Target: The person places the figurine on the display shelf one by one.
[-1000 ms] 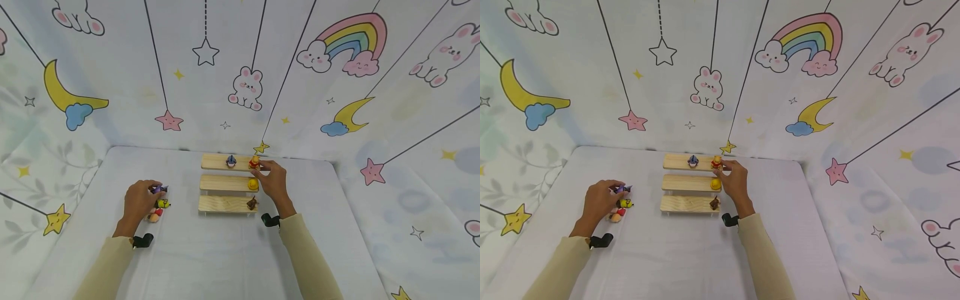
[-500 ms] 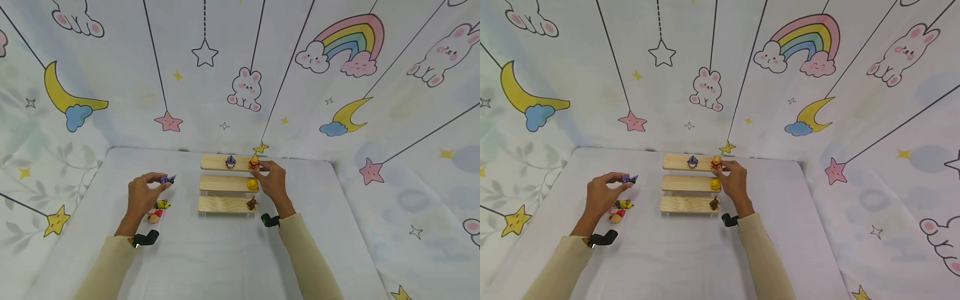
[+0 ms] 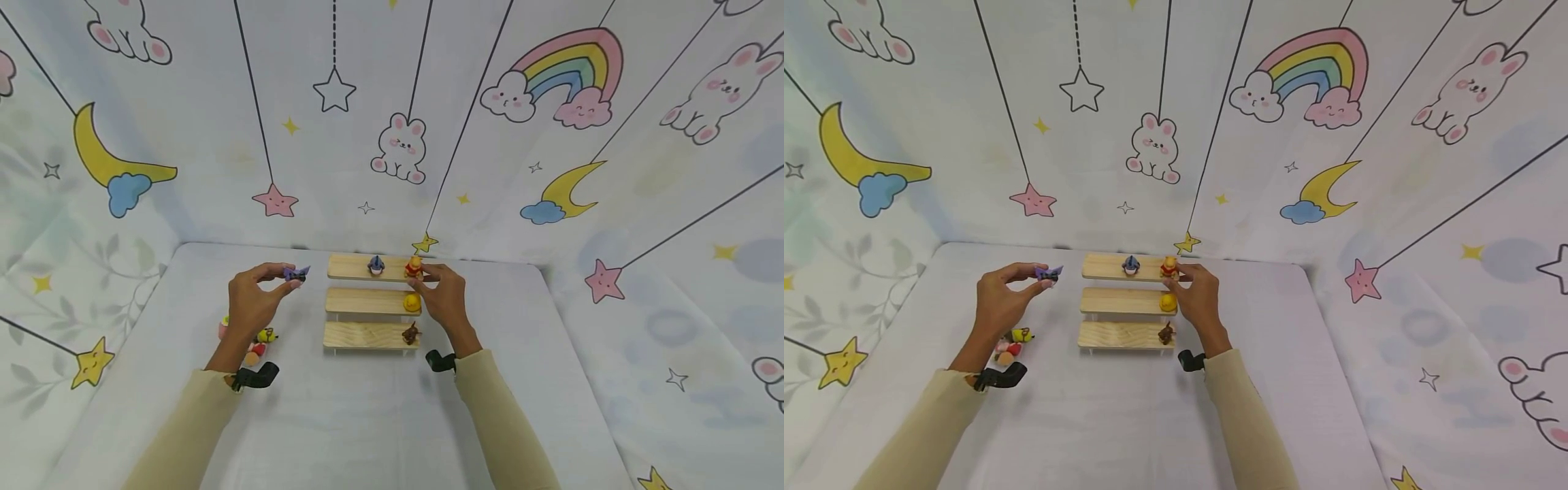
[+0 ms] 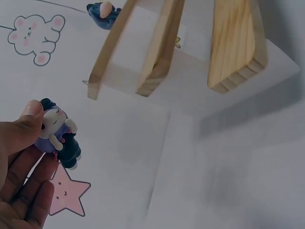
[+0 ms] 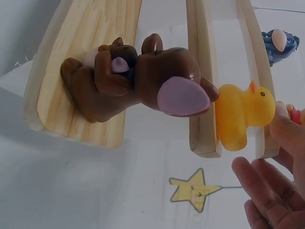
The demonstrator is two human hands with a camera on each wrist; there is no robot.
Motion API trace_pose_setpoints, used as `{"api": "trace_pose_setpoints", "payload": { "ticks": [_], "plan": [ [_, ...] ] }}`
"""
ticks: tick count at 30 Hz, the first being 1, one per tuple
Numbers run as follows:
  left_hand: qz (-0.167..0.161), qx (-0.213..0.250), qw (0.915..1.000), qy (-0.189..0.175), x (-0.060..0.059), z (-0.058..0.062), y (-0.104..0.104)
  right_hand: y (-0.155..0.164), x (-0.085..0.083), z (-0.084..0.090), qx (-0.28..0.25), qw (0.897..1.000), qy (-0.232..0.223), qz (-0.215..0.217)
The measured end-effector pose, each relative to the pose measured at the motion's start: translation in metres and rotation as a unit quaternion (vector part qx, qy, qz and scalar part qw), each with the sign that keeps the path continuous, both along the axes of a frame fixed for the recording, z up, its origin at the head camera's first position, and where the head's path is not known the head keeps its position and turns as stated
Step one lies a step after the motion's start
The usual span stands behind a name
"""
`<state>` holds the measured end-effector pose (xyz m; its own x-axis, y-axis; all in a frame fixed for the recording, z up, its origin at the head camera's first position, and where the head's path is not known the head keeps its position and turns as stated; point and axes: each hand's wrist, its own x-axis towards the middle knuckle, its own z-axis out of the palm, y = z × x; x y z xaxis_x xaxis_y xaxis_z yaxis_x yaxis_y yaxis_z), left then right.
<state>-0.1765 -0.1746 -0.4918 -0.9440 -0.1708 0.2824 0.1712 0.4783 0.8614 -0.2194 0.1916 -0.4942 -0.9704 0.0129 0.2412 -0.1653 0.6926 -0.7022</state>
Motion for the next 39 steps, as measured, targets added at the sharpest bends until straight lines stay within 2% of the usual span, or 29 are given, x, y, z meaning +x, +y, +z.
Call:
{"api": "trace_pose_setpoints", "payload": {
  "ticks": [7, 15, 24, 28, 36, 39],
  "plan": [
    [-0.025, 0.049, 0.998, 0.029, -0.011, 0.008, 0.017, 0.0, 0.0, 0.0, 0.004, 1.0, -0.007, -0.003],
    [-0.048, 0.062, 0.9961, 0.041, -0.025, 0.01, 0.039, 0.0, -0.001, -0.002, 0.001, 1.0, -0.004, 0.0],
    [-0.07, 0.106, 0.991, 0.043, -0.033, 0.004, 0.059, -0.002, 0.001, 0.001, 0.005, 1.0, 0.006, 0.0],
    [-0.069, 0.118, 0.9897, 0.042, -0.035, -0.001, 0.064, -0.002, 0.002, 0.002, 0.003, 1.0, 0.009, 0.0],
    [-0.07, 0.122, 0.9893, 0.041, -0.037, -0.004, 0.069, -0.002, 0.001, 0.0, 0.0, 1.0, 0.013, 0.005],
    [-0.074, 0.106, 0.9906, 0.044, -0.037, -0.004, 0.071, -0.002, 0.0, 0.0, 0.003, 1.0, 0.013, 0.002]
  ]
}}
